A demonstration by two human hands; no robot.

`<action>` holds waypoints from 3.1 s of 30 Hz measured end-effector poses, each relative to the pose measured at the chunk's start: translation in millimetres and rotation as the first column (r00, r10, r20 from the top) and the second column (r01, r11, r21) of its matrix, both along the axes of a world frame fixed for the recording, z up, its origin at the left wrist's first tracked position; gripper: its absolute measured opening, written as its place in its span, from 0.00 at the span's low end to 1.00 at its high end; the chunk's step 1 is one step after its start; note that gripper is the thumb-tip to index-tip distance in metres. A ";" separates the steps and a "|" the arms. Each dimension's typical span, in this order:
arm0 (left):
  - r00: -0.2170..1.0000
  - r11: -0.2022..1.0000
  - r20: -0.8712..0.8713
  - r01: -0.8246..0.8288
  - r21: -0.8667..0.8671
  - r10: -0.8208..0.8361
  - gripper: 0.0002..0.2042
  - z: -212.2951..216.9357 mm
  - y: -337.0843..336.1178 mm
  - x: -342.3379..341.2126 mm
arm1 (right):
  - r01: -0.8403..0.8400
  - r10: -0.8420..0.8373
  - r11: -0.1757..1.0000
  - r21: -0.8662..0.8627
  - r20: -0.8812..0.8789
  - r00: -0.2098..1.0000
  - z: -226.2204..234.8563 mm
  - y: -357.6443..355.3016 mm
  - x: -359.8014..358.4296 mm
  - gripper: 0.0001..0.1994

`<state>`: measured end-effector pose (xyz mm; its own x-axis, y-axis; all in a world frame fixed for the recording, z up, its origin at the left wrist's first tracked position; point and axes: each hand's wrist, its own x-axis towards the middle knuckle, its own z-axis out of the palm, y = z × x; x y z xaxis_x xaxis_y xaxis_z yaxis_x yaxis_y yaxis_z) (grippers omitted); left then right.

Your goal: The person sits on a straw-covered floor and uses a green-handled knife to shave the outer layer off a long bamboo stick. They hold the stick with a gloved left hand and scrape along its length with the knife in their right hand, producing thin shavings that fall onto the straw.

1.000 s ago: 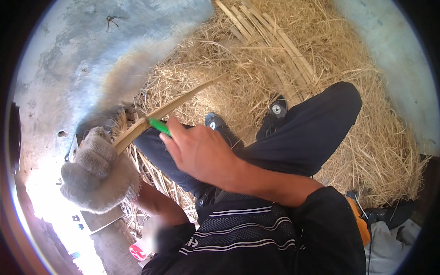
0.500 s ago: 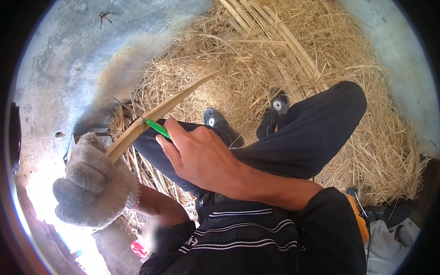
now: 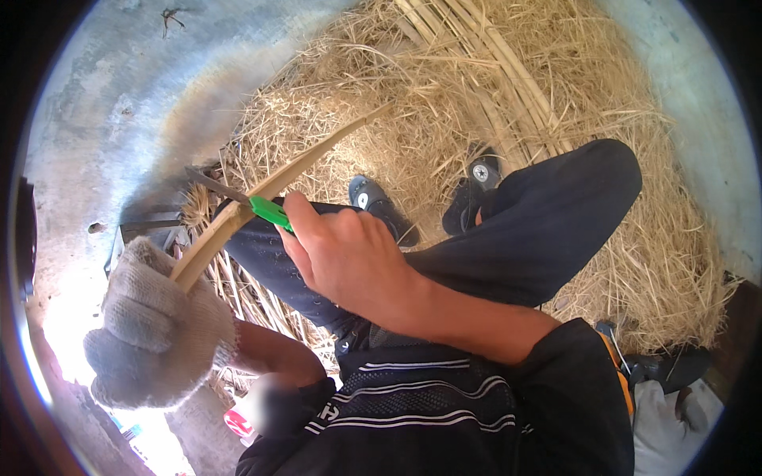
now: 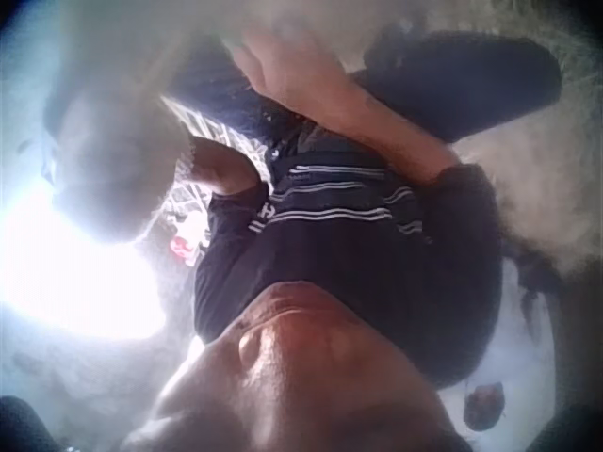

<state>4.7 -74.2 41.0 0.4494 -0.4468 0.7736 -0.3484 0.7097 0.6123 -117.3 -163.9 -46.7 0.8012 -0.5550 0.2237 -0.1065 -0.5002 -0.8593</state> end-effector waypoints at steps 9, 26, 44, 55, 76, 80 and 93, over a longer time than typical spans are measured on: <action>0.966 0.956 -0.107 0.210 -0.203 -0.235 0.18 -0.1 5.3 7.2 | 0.115 -0.123 0.937 -0.330 -0.004 0.992 -13.6 7.8 4.2 0.11; 0.990 0.990 -0.121 -0.088 -0.109 0.075 0.21 3.4 4.5 -24.3 | 0.009 -0.019 0.988 -0.152 -0.062 0.998 20.4 22.0 -21.4 0.12; 0.992 0.981 -0.101 0.059 -0.183 -0.078 0.22 -1.7 4.6 4.0 | 0.032 -0.077 0.958 -0.286 -0.146 0.986 -17.2 -3.1 -4.0 0.11; 0.992 0.981 -0.124 0.009 -0.192 -0.033 0.20 4.5 0.8 6.8 | -0.011 0.002 0.998 -0.055 -0.158 0.987 28.1 -3.3 -38.7 0.12; 0.999 0.995 -0.052 0.011 -0.098 -0.017 0.22 -2.6 2.6 5.7 | 0.041 -0.098 0.965 -0.260 -0.208 0.973 -37.0 -25.8 6.1 0.10; 0.998 0.997 -0.069 0.000 -0.077 -0.005 0.21 -2.8 -1.7 8.9 | 0.089 -0.246 0.898 -0.431 -0.326 0.913 -123.8 -60.1 25.8 0.11; 0.986 0.998 -0.165 -0.032 -0.045 0.025 0.21 11.7 2.9 12.3 | -0.174 0.208 0.948 0.266 -0.106 0.972 -24.4 -60.2 4.6 0.24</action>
<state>17.0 -71.3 52.7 0.5841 -0.3969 0.7081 -0.2664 0.7303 0.6291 -112.7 -224.2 -71.1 0.9104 -0.4134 -0.0186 -0.1509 -0.2899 -0.9451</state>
